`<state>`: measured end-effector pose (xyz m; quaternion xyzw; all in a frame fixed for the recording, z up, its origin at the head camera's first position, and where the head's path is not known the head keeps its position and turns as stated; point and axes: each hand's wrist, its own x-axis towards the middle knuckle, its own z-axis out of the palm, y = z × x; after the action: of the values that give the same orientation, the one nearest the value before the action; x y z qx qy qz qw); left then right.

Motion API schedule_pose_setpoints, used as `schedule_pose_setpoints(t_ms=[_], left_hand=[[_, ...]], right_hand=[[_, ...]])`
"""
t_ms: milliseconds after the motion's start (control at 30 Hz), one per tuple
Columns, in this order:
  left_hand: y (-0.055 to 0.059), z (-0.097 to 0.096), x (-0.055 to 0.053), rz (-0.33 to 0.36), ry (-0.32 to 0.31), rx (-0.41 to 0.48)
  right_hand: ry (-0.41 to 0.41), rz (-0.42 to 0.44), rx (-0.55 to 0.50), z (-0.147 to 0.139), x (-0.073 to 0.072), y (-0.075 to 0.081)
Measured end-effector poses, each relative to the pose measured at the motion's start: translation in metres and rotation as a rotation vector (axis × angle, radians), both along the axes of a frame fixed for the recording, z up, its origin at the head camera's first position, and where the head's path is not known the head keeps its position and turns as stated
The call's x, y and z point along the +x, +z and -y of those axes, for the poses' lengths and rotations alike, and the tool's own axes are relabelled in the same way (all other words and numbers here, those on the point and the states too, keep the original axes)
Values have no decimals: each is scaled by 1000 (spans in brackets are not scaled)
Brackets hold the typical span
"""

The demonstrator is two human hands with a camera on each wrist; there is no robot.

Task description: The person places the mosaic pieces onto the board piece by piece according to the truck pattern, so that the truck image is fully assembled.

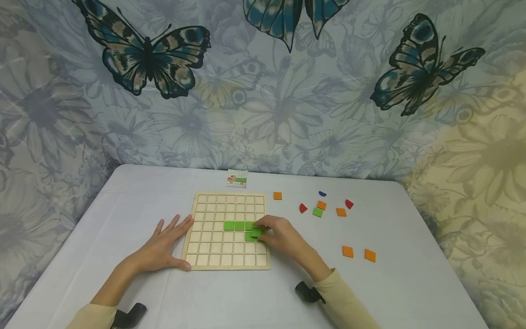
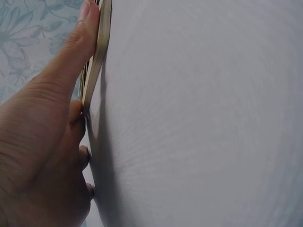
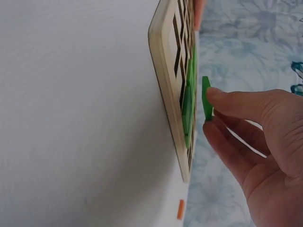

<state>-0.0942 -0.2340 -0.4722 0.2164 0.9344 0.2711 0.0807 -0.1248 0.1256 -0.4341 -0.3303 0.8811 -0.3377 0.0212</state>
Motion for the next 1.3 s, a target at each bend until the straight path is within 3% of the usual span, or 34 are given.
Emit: schedule_pose_setpoints(t_ms=[500, 1300], left_hand=[[1, -2, 1, -25, -8, 27], [5, -1, 1, -3, -4, 13]], right_hand=[[20, 7, 65, 21, 0, -1], [51, -8, 97, 36, -3, -5]])
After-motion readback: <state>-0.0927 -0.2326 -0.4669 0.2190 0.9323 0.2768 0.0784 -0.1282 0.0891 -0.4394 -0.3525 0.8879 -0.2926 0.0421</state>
